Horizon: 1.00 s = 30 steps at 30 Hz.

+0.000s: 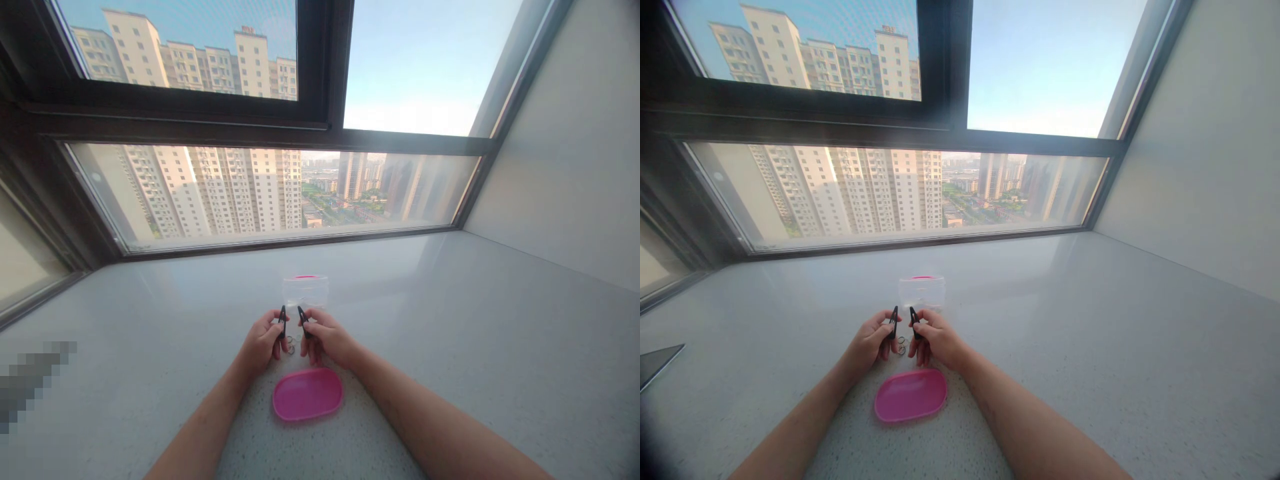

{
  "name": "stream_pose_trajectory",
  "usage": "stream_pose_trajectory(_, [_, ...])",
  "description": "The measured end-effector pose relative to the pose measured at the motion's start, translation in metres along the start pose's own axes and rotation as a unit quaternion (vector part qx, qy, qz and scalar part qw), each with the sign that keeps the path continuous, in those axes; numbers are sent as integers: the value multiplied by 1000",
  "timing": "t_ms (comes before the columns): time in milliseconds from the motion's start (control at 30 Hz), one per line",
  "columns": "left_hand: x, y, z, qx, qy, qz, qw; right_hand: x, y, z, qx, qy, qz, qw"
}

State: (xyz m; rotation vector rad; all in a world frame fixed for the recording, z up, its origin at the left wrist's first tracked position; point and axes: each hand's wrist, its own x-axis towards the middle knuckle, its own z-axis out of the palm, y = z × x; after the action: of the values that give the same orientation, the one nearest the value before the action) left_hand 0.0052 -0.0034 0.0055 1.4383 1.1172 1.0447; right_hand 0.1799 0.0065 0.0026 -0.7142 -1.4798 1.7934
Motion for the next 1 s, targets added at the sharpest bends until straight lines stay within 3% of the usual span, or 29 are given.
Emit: stream_pose_trajectory(1000, [-2, 1, -2, 16, -14, 9, 1000, -1, 1, 0, -26, -5, -16, 1000])
